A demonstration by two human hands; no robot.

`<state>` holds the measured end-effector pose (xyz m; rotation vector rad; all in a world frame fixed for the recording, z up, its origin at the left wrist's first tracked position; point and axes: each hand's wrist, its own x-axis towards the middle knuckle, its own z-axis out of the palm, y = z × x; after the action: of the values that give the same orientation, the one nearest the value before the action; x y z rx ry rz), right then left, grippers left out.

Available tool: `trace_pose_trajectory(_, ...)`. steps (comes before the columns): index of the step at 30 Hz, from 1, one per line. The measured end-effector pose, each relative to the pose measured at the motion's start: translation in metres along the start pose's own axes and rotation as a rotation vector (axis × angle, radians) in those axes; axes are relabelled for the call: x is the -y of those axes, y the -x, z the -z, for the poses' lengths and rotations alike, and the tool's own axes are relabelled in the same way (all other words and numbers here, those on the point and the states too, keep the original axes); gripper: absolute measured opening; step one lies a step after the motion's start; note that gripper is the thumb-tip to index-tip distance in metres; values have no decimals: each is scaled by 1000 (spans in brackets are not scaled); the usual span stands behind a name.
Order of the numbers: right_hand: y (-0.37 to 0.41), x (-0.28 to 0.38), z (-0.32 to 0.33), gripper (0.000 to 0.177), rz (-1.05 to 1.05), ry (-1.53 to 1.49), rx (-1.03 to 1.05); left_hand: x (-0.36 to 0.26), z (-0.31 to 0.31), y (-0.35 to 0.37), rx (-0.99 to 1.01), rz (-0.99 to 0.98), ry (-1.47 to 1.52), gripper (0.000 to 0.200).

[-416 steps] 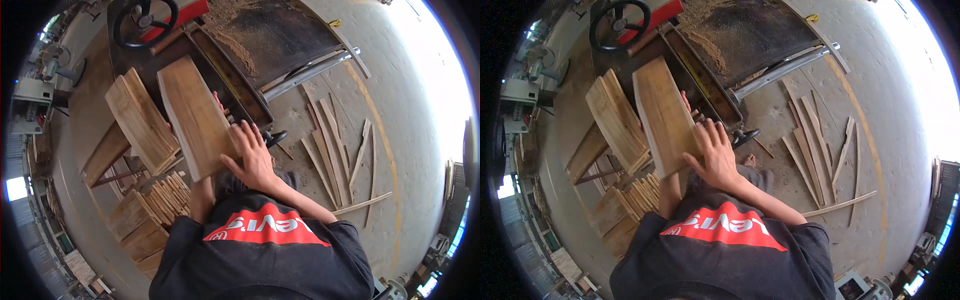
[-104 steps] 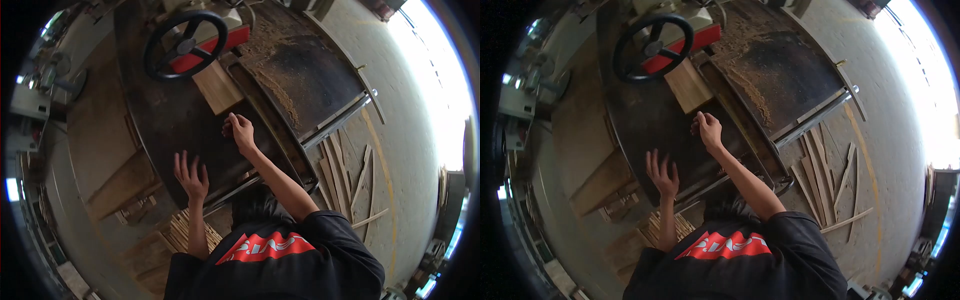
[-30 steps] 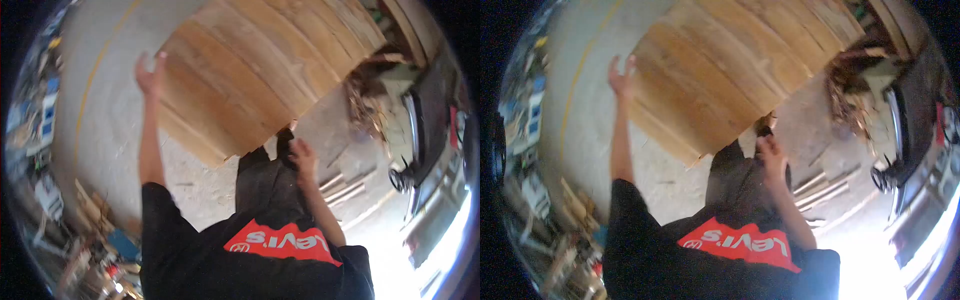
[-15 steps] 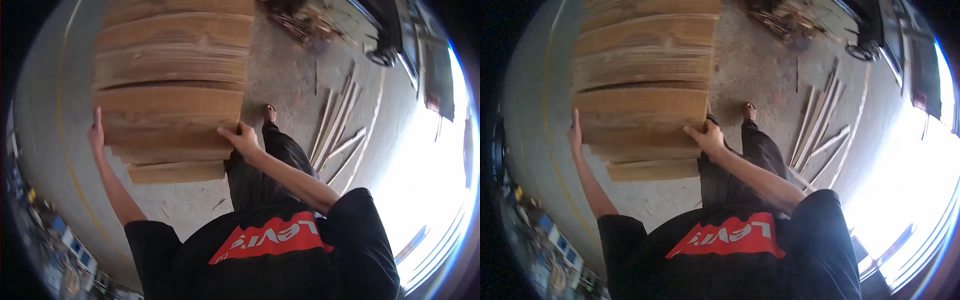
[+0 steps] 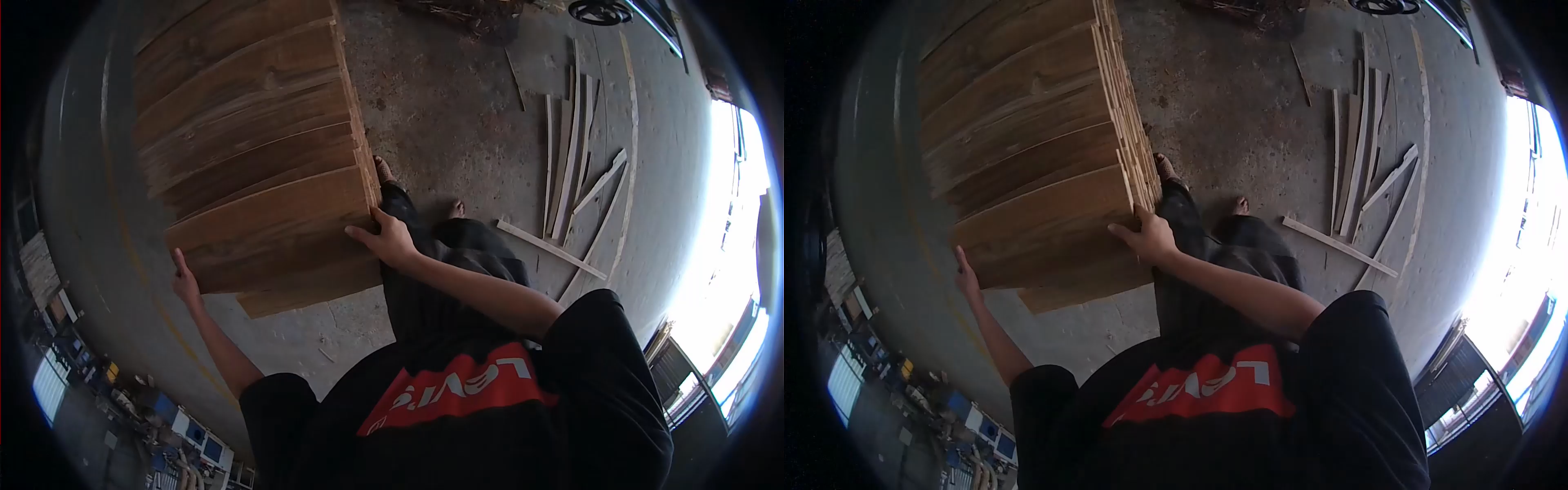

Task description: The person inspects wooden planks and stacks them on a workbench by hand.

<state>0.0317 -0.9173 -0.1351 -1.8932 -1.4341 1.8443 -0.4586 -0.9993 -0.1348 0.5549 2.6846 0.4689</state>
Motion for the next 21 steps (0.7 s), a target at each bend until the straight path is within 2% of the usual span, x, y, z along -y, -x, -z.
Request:
trace_pose_trajectory(3, -7, -19, 5, 76, 90, -200, -8, -6, -1, 0, 26, 84, 51, 108)
trace_pose_trajectory(6, -1, -29, 17, 80, 83, -212, -21, -5, 1, 6, 1, 62, 42, 109)
trace_pose_trajectory(7, -4, -43, 8, 92, 181, -18, -221, 0, 1, 3, 14, 64, 56, 110)
trace_pose_trajectory(9, -16, -66, -5, 105, 53, -234, -92, 8, 1, -4, 50, 47, 69, 113)
trace_pose_trajectory(10, -21, -72, -10, 111, -5, -352, -35, 2, 1, -1, 55, -22, 111, 115)
trace_pose_trajectory(11, -15, -67, -7, 129, -142, -473, 89, -5, -2, 11, 72, -98, 148, 118)
trace_pose_trajectory(12, -12, -68, -11, 131, -226, -565, 187, -10, -1, 19, 101, -169, 176, 121)
trace_pose_trajectory(14, -10, -67, -20, 135, -380, -728, 402, -22, 5, 24, 208, -13, 108, 124)
trace_pose_trajectory(15, 1, -57, -34, 133, -423, -797, 182, -25, 6, 26, 251, 74, 87, 125)
trace_pose_trajectory(18, -4, -65, -45, 127, -454, -887, 191, 15, 1, -17, 281, 55, 193, 124)
trace_pose_trajectory(19, -7, -65, -40, 125, -508, -905, 200, 4, 7, -12, 295, 66, 201, 124)
trace_pose_trajectory(21, -4, -62, -37, 124, -444, -876, 152, -10, 2, 10, 324, 86, 235, 125)
